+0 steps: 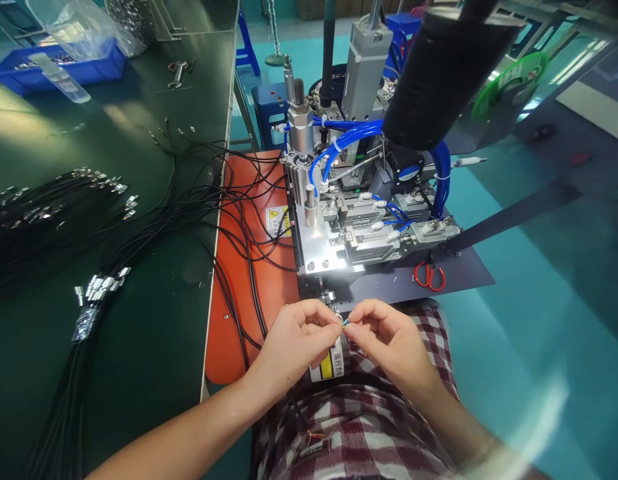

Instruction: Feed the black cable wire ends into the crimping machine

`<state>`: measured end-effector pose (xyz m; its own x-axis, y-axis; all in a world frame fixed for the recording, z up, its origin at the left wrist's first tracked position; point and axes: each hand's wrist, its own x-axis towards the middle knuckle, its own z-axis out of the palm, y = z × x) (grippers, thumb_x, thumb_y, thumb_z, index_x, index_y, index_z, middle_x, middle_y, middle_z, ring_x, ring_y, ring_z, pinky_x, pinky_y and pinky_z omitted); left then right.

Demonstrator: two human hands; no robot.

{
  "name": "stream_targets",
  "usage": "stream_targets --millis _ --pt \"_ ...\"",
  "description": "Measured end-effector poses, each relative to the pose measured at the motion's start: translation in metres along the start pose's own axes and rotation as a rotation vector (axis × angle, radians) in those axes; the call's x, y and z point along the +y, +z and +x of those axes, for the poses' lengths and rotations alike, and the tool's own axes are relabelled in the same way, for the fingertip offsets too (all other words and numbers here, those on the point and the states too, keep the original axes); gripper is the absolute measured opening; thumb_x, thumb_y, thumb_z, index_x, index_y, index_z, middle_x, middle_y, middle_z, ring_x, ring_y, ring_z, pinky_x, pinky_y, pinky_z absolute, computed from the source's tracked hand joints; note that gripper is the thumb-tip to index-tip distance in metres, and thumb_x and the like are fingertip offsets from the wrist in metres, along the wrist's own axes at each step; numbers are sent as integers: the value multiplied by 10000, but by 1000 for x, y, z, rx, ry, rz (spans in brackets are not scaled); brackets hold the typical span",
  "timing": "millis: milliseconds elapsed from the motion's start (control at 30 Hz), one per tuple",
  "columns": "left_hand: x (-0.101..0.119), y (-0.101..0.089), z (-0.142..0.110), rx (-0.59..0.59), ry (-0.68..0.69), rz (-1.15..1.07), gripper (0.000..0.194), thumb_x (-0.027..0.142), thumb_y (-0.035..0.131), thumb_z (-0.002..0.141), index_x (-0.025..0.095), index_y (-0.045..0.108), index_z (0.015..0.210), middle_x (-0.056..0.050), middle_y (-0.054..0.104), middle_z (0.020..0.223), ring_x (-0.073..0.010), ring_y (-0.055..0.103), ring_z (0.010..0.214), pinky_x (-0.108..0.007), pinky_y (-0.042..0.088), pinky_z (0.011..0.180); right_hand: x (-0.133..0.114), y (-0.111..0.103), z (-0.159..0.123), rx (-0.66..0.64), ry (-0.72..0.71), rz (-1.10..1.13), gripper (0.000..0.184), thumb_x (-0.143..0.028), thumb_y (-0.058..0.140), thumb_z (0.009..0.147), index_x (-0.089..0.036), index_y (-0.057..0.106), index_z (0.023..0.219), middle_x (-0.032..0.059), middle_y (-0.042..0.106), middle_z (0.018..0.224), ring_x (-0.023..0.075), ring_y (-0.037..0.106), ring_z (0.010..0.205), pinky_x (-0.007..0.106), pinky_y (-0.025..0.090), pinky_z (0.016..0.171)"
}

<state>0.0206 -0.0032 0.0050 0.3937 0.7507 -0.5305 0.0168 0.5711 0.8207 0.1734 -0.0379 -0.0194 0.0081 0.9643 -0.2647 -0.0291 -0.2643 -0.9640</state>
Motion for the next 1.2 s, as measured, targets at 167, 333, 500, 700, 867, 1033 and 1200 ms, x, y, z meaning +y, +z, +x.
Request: stream_targets --millis 167,333,500,700,867,1033,1200 --pt "-1 1 0 0 15 1 145 248 652 725 141 556 707 92 425 467 -21 322 384 -144 223 372 -1 -1 2 -55 122 118 260 -387 720 707 -174 575 741 -72 443 520 75 380 455 208 298 436" --pt "-2 0 1 -6 22 26 144 265 646 740 144 572 717 91 403 427 -34 320 381 -154 232 382 4 0 2 -58 139 133 271 -398 722 704 -173 573 729 -70 459 501 76 394 446 205 302 436" --pt "-2 -2 1 -6 28 40 148 278 631 761 143 585 722 79 416 422 -42 317 389 -162 238 390 7 1 2 -65 133 174 278 -414 707 718 -171 573 738 -65 473 526 71 403 445 202 306 434" --pt "-3 -2 1 -11 40 48 159 293 652 759 145 597 745 82 420 418 -43 328 386 -161 246 391 6 0 -1 -17 51 85 192 -348 654 772 -179 564 751 -62 464 549 79 401 456 209 331 438" --pt "-2 1 2 9 29 26 179 290 685 726 147 579 740 95 430 424 -30 324 362 -155 258 381 8 -5 -6 144 -275 -185 16 -204 598 830 -203 604 845 -1 551 743 125 510 607 252 435 547" --pt "-2 1 2 16 23 20 179 284 691 720 148 576 733 94 431 429 -30 334 360 -158 258 378 7 -5 -7 119 -498 -370 131 -135 592 838 -224 626 928 24 601 804 155 559 663 282 469 572" --pt "-4 0 2 0 35 39 151 269 666 741 151 572 736 94 428 420 -33 333 362 -156 246 376 8 -9 -5 110 -670 -586 167 -96 592 836 -227 644 925 33 637 794 156 582 670 293 470 597"
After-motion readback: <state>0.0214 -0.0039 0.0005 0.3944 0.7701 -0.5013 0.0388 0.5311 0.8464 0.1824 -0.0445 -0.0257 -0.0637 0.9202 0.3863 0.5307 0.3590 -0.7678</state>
